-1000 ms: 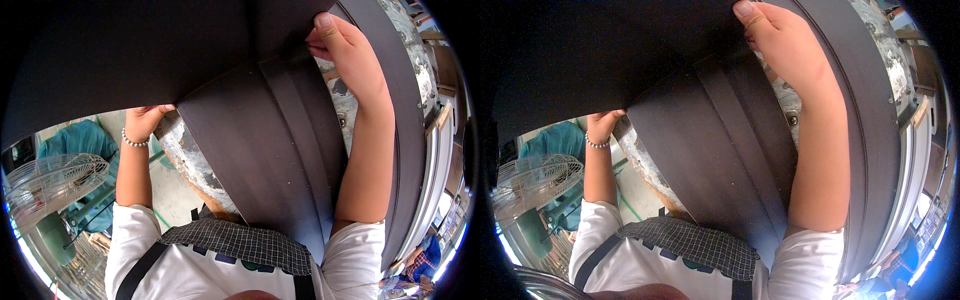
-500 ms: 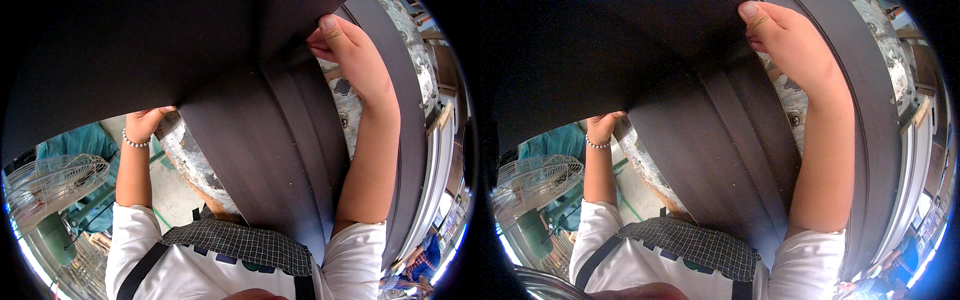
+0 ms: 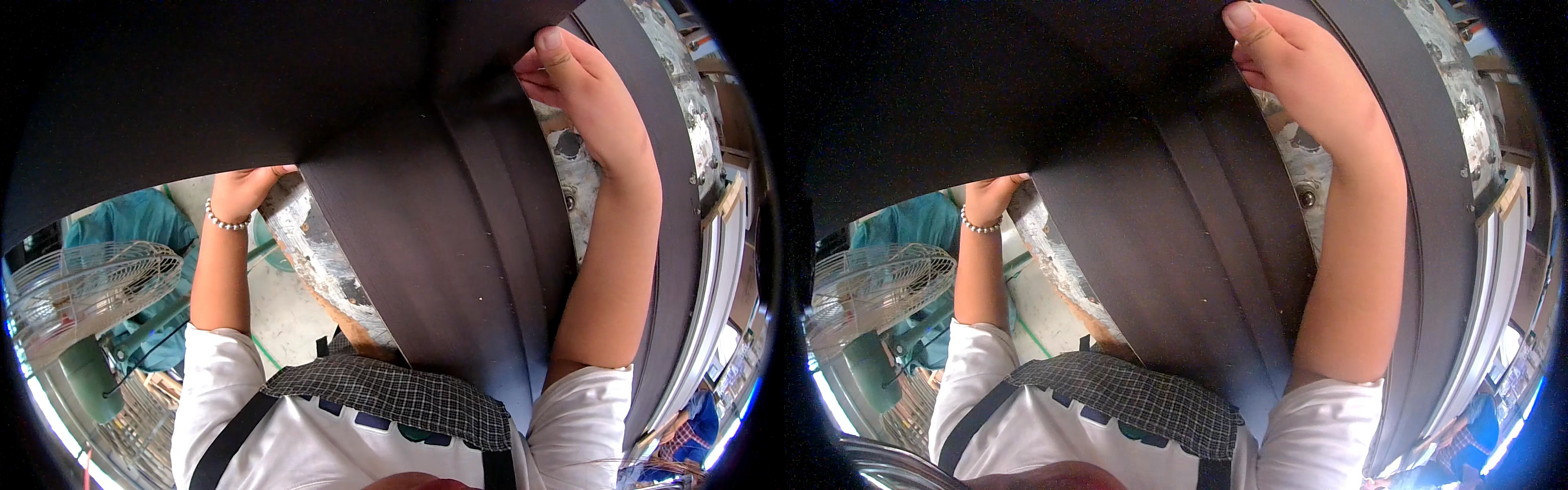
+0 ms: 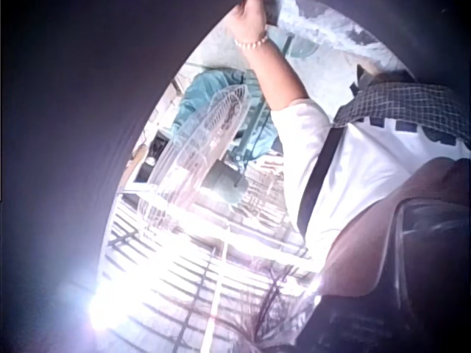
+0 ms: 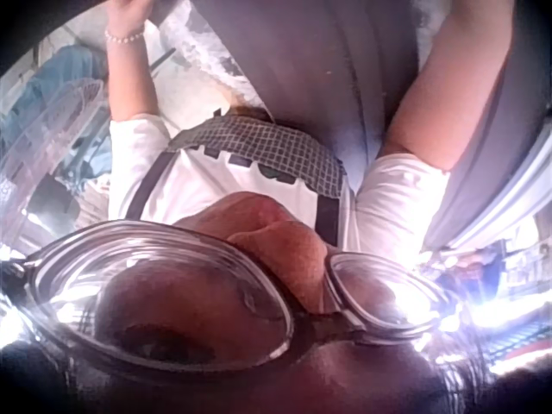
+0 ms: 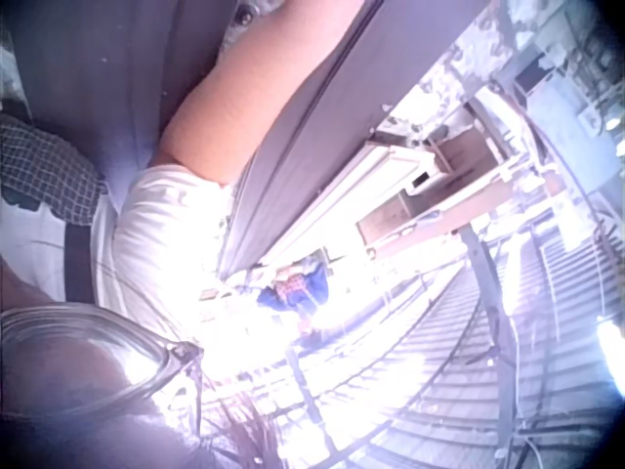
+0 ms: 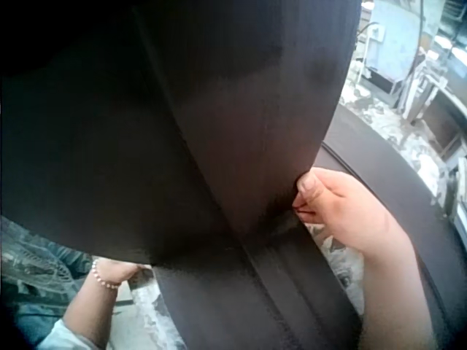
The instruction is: The person aligns and stacks dark brown wooden panels on a workbench, then moves them to a larger assembly area. They place a white panel with handwritten text onto the stack and continue arranging the panels on a large curved wooden structure.
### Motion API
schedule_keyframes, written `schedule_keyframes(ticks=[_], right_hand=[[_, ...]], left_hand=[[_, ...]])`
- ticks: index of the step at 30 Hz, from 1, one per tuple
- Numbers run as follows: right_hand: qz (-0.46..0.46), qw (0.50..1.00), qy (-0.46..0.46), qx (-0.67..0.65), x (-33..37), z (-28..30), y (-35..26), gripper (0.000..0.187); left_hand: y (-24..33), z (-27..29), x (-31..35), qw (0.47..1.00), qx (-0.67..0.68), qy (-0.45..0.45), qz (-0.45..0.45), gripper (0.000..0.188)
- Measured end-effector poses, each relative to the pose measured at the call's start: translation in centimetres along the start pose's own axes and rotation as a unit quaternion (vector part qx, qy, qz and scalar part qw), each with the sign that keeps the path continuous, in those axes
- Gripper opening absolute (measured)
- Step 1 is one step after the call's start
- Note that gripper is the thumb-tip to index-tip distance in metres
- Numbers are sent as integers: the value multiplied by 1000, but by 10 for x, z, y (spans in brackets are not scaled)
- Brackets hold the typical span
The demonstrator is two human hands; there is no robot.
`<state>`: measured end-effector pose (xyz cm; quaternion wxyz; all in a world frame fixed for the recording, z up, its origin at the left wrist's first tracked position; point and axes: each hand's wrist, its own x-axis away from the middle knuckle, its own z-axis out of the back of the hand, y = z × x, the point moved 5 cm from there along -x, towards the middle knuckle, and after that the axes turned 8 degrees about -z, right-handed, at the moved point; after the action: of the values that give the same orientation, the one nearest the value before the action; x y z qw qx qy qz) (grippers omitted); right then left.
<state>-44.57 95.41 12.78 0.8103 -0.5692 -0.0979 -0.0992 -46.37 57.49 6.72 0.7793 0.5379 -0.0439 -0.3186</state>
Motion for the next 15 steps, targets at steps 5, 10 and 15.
schedule_keyframes(ticks=[5, 10, 15], right_hand=[[6, 1000, 6, -10, 0, 0, -2, 48], [-7, 1000, 13, -12, -1, 2, 1, 51], [-2, 1000, 17, -6, 2, 1, 0, 52]], left_hand=[[5, 0, -2, 999, 21, 21, -40, 14], [6, -1, -5, 1000, 1, 7, -17, 13], [11, -4, -6, 997, 46, 15, -52, 14]])
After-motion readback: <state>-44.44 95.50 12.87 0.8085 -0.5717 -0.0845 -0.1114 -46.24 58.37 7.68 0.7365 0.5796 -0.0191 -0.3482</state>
